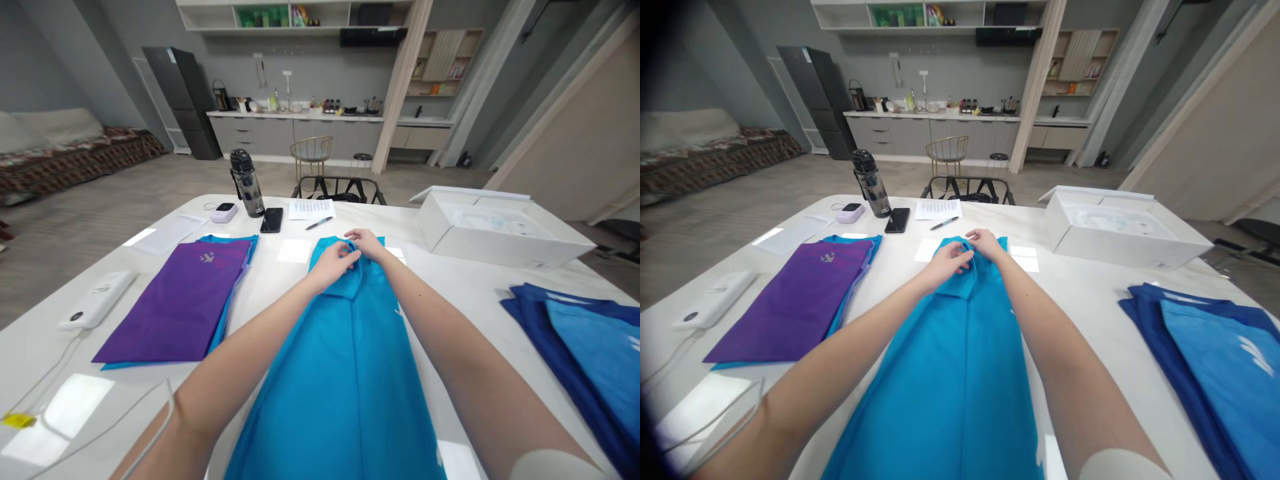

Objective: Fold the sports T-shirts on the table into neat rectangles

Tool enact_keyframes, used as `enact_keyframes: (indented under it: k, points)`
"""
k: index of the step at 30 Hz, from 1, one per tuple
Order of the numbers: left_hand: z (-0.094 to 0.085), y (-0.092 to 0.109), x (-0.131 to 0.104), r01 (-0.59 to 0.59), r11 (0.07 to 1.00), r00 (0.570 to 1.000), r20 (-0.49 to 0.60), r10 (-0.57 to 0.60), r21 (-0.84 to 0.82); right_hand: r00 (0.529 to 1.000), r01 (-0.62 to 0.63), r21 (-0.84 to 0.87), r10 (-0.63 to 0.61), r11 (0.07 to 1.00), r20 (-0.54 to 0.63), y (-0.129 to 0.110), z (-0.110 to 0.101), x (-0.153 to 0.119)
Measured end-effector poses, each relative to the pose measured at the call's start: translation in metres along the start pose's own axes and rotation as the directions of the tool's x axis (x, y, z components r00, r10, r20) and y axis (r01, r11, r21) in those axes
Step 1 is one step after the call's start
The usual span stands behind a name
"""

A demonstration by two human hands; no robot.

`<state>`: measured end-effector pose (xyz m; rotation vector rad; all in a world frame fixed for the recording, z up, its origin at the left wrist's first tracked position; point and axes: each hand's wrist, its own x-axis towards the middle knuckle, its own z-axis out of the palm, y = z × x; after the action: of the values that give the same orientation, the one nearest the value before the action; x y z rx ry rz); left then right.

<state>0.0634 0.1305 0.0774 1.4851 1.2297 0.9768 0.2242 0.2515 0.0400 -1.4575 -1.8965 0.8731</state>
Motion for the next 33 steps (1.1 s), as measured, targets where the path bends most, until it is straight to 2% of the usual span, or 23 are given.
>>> enact_keyframes:
  k: [2,4,6,9,12,15,18,21,25,27,30,31,33]
  points:
    - [0.009,-0.021,-0.005,-0.069,0.958,0.998,0.012,0.069,0.277,0.995,-0.093,-0.045,0.091,0.995,-0.051,0.017,-0.011,-0.019]
    - [0.007,-0.035,-0.018,-0.187,0.836,0.982,0.077,0.172,0.516,0.991,-0.12,-0.06,0.116,0.991,-0.066,0.029,-0.018,-0.038]
    - [0.001,-0.042,-0.033,-0.264,0.693,0.963,0.149,0.224,0.671,0.992,-0.113,-0.104,0.107,0.988,-0.059,0.033,-0.02,-0.054]
    - [0.0,-0.041,-0.05,-0.364,0.519,0.931,0.282,0.232,0.773,0.996,-0.085,-0.224,0.081,0.971,-0.025,0.027,-0.015,-0.071]
    - [0.009,-0.039,-0.056,-0.403,0.435,0.915,0.342,0.214,0.805,0.998,-0.064,-0.318,0.066,0.946,-0.005,0.018,-0.007,-0.078]
    - [0.015,-0.042,-0.055,-0.386,0.42,0.922,0.327,0.208,0.821,0.998,-0.063,-0.369,0.059,0.927,-0.023,0.014,-0.001,-0.077]
    - [0.012,-0.049,-0.053,-0.404,0.423,0.914,0.34,0.221,0.811,0.997,-0.069,-0.343,0.051,0.937,-0.062,0.012,0.001,-0.071]
    - [0.007,-0.05,-0.051,-0.398,0.511,0.915,0.287,0.285,0.762,0.996,-0.032,-0.264,0.007,0.964,-0.093,0.006,-0.002,-0.063]
    - [0.015,-0.031,-0.047,-0.4,0.655,0.89,0.1,0.445,0.641,0.994,0.033,-0.161,-0.05,0.986,-0.102,-0.002,-0.021,-0.053]
    - [0.027,-0.019,-0.045,-0.445,0.652,0.871,0.128,0.475,0.614,0.989,0.049,-0.096,-0.061,0.994,-0.133,0.0,-0.037,-0.053]
    - [0.044,-0.01,-0.038,-0.487,0.612,0.871,0.295,0.392,0.623,0.983,-0.019,-0.102,0.0,0.995,-0.182,0.017,-0.056,-0.06]
    - [0.047,-0.012,-0.033,-0.469,0.601,0.882,0.311,0.353,0.647,0.982,-0.063,-0.135,0.038,0.989,-0.183,0.026,-0.06,-0.065]
    - [0.045,-0.02,-0.017,-0.365,0.574,0.927,0.228,0.298,0.733,0.979,-0.146,-0.221,0.109,0.964,-0.17,0.043,-0.061,-0.074]
